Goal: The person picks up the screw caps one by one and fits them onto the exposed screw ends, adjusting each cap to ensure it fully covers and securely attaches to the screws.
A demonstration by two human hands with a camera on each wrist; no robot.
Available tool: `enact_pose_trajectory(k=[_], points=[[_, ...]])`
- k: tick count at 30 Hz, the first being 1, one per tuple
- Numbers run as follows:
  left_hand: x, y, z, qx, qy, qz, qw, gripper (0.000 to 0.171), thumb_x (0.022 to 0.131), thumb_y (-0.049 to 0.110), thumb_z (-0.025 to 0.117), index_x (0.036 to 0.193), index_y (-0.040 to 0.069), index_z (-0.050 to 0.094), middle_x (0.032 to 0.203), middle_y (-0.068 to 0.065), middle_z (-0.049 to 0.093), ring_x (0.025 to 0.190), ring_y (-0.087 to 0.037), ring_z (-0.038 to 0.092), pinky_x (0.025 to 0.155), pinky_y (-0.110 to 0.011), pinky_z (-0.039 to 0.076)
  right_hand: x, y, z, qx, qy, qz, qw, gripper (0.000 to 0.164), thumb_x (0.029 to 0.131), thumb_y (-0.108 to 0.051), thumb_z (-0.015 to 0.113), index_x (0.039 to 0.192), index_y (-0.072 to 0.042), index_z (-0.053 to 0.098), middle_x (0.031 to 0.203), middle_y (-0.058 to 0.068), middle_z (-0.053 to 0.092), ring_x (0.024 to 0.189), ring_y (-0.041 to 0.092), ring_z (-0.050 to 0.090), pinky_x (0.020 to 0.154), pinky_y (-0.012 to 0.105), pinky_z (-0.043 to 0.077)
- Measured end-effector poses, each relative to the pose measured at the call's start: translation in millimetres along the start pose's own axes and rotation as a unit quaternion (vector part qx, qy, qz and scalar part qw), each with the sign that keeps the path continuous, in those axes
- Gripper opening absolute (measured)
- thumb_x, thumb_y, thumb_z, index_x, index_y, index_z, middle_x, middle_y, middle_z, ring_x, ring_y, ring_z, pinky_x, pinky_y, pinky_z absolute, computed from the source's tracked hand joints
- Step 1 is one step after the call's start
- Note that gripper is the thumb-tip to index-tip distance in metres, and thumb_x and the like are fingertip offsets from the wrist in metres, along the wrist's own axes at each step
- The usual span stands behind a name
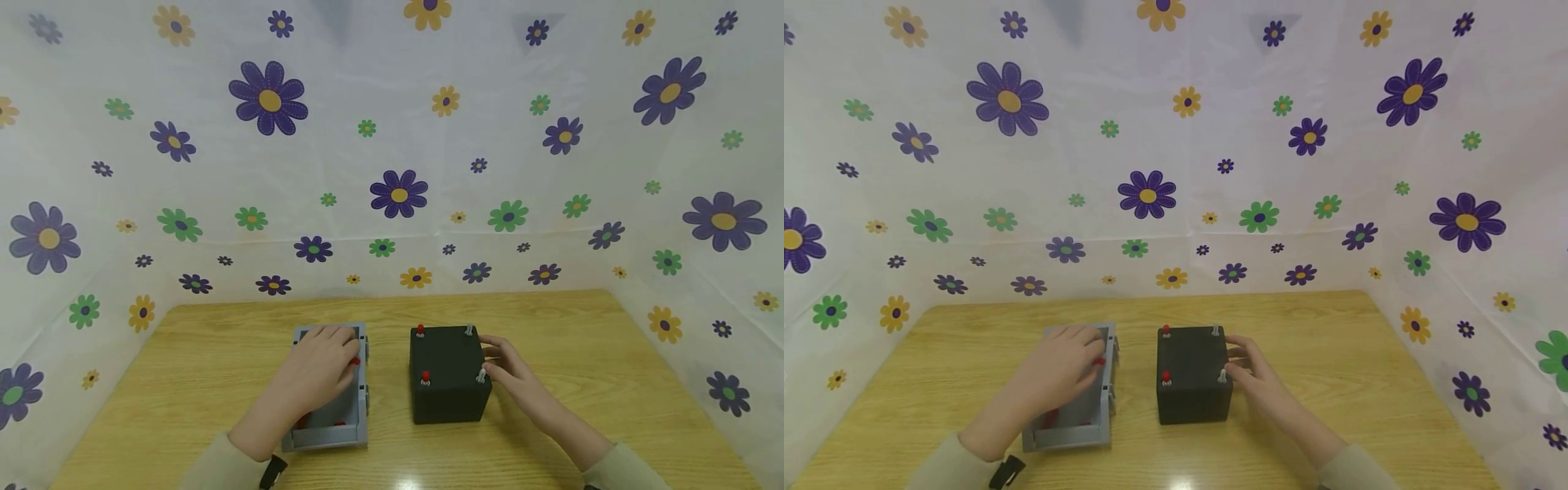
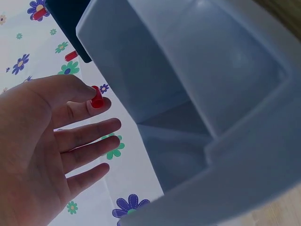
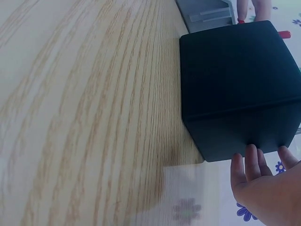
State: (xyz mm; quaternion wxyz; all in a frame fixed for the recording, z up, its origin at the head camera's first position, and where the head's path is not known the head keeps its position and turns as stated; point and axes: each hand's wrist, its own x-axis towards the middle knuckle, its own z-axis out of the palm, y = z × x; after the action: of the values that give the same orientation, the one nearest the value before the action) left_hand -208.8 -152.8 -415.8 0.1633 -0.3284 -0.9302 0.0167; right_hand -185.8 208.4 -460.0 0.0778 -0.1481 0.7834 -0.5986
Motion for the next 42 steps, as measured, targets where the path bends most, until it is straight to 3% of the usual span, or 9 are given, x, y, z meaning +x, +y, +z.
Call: enact_pose_trajectory(k=[9, 16, 23, 31, 42], points=[[5.0, -0.2, 0.9, 0.003, 0.005, 0.004, 1.0000, 0.015, 0.094, 0.021, 0.079, 0.104, 0.009, 0.075, 0.113, -0.008, 0.073, 0.111, -0.028, 0.069, 0.105, -0.048, 0.056, 0, 0, 0, 0.000, -0.001, -0.001, 1.000, 0.052, 0.114, -0.017, 0.046, 0.161, 0.001, 0.032, 0.150, 0.030, 0.045, 0.129, 0.024, 0.051, 0.101, 0.020, 0.052], [9.2, 0.9, -3.2, 0.012, 0.021, 0.017, 0.9996, 0.015, 0.093, 0.019, 0.079, 0.105, 0.011, 0.076, 0.111, -0.006, 0.073, 0.109, -0.026, 0.069, 0.104, -0.046, 0.056, 0, 0, 0, -0.001, -0.003, -0.007, 1.000, 0.052, 0.114, -0.017, 0.046, 0.160, 0.001, 0.032, 0.149, 0.030, 0.045, 0.130, 0.027, 0.051, 0.100, 0.021, 0.052], [13.0, 2.1, -6.0, 0.006, 0.026, 0.021, 0.9994, 0.011, 0.093, 0.018, 0.078, 0.102, 0.012, 0.074, 0.113, -0.005, 0.073, 0.112, -0.026, 0.068, 0.105, -0.046, 0.055, 0, 0, 0, -0.002, 0.001, 0.011, 1.000, 0.052, 0.114, -0.019, 0.046, 0.161, -0.002, 0.033, 0.151, 0.028, 0.045, 0.128, 0.021, 0.051, 0.101, 0.020, 0.051], [18.1, 5.0, -8.5, 0.018, 0.049, 0.036, 0.9980, 0.014, 0.092, 0.018, 0.079, 0.103, 0.011, 0.075, 0.111, -0.005, 0.073, 0.109, -0.025, 0.069, 0.103, -0.044, 0.057, 0, 0, 1, 0.000, 0.000, 0.013, 1.000, 0.051, 0.113, -0.018, 0.046, 0.160, -0.001, 0.033, 0.152, 0.029, 0.044, 0.134, 0.030, 0.048, 0.102, 0.022, 0.051], [25.9, 9.7, -7.4, 0.020, 0.048, 0.039, 0.9979, 0.011, 0.093, 0.019, 0.079, 0.100, 0.012, 0.074, 0.110, -0.004, 0.073, 0.109, -0.025, 0.068, 0.099, -0.043, 0.057, -1, 0, 1, -0.004, 0.006, 0.004, 1.000, 0.050, 0.114, -0.017, 0.046, 0.159, -0.001, 0.034, 0.150, 0.029, 0.046, 0.130, 0.024, 0.049, 0.102, 0.020, 0.051]])
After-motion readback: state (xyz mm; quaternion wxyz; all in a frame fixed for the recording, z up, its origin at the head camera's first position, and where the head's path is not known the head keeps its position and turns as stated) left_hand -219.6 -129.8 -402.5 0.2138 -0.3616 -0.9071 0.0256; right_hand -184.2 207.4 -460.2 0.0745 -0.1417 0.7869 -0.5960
